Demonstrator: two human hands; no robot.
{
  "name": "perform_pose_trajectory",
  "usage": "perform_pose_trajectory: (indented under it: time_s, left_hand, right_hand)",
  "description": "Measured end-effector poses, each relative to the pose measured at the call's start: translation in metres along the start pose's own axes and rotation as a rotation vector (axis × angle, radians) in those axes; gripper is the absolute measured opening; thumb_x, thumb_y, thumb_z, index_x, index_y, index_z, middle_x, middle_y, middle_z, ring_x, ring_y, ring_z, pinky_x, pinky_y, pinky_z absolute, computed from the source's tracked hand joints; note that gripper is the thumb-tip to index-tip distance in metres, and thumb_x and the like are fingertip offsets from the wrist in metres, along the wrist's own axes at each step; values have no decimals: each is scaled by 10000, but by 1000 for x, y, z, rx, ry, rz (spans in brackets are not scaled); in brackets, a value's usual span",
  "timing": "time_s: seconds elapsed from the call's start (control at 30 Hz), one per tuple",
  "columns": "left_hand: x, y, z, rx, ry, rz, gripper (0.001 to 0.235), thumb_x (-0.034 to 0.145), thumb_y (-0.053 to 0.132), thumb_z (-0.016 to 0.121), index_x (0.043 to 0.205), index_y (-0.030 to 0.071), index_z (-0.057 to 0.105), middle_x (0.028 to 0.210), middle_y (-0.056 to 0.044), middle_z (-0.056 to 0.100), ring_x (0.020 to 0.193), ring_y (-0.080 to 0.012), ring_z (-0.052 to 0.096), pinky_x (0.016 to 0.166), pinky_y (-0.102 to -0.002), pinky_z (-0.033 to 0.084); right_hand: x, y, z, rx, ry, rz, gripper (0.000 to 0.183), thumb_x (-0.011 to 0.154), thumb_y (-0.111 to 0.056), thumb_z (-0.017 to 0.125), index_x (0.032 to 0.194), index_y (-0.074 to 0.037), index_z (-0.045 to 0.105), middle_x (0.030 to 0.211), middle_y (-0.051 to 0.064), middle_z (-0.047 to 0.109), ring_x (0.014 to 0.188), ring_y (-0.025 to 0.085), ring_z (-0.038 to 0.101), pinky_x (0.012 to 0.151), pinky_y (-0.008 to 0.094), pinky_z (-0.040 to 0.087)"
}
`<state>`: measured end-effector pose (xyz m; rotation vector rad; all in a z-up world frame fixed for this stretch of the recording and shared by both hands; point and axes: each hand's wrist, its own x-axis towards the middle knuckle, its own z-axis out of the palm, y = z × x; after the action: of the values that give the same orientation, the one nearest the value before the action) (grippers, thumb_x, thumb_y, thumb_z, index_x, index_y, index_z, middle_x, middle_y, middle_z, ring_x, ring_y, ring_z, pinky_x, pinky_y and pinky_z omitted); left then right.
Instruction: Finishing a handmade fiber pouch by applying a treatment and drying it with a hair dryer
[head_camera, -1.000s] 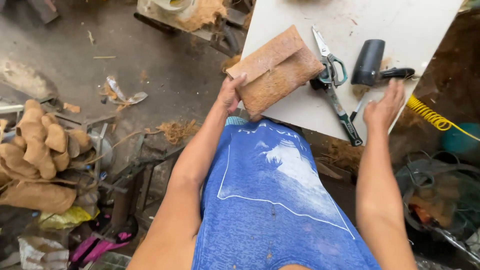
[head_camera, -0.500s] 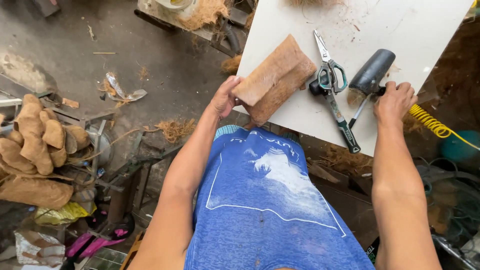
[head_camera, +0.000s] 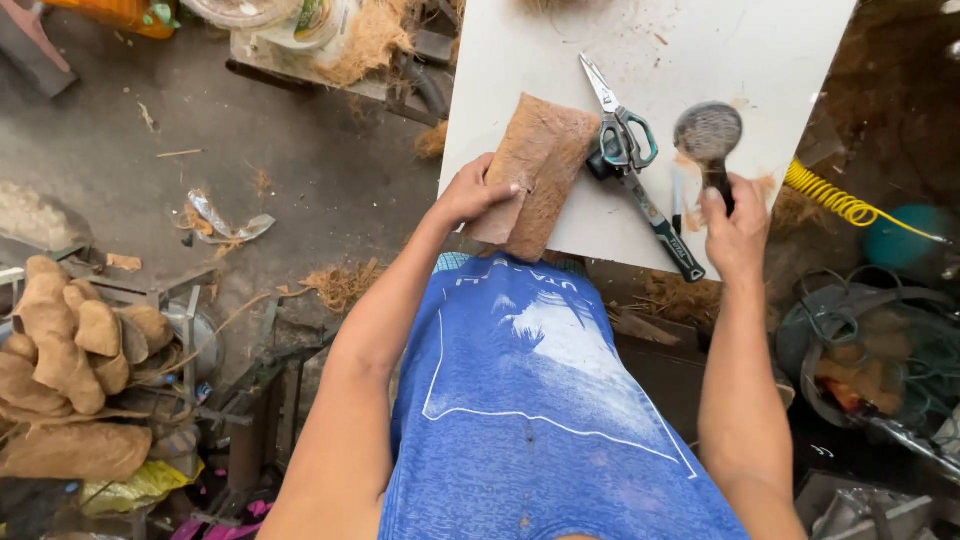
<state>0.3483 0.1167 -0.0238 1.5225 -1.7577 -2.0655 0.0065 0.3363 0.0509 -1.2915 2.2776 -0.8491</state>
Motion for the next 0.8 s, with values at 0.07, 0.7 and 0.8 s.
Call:
perform_pose_trajectory:
  time_s: [0.07, 0.7, 0.8]
  left_hand:
    - [-10, 3, -7, -147, 42, 15, 530, 731, 362, 849, 1208, 225, 664, 1021, -122, 710, 951, -262, 702, 797, -419, 572]
    - [-23, 112, 81, 223, 358, 872, 675, 829, 147, 842, 1412, 61, 514, 1458, -208, 472, 1297, -423, 527, 1147, -531, 424]
    - [16, 136, 137, 545, 441, 1372, 663, 832, 193, 788, 1413, 299, 487, 1257, -135, 595, 1057, -303, 696, 899, -395, 584]
  right_hand:
    - [-11, -29, 1, 58, 24, 74, 269, 1069, -206, 593, 1254, -12, 611, 1008, 220, 582, 978, 476, 591, 827, 557, 463]
    - [-23, -65, 16, 90, 289, 76, 260, 1027, -229, 670, 1183, -21, 665, 998, 201, 578, 930, 394, 625, 767, 438, 505]
    - [-34, -71, 17, 149, 285, 83, 265, 1029, -233, 676, 1191, -22, 666, 992, 202, 575, 937, 395, 624, 773, 431, 504]
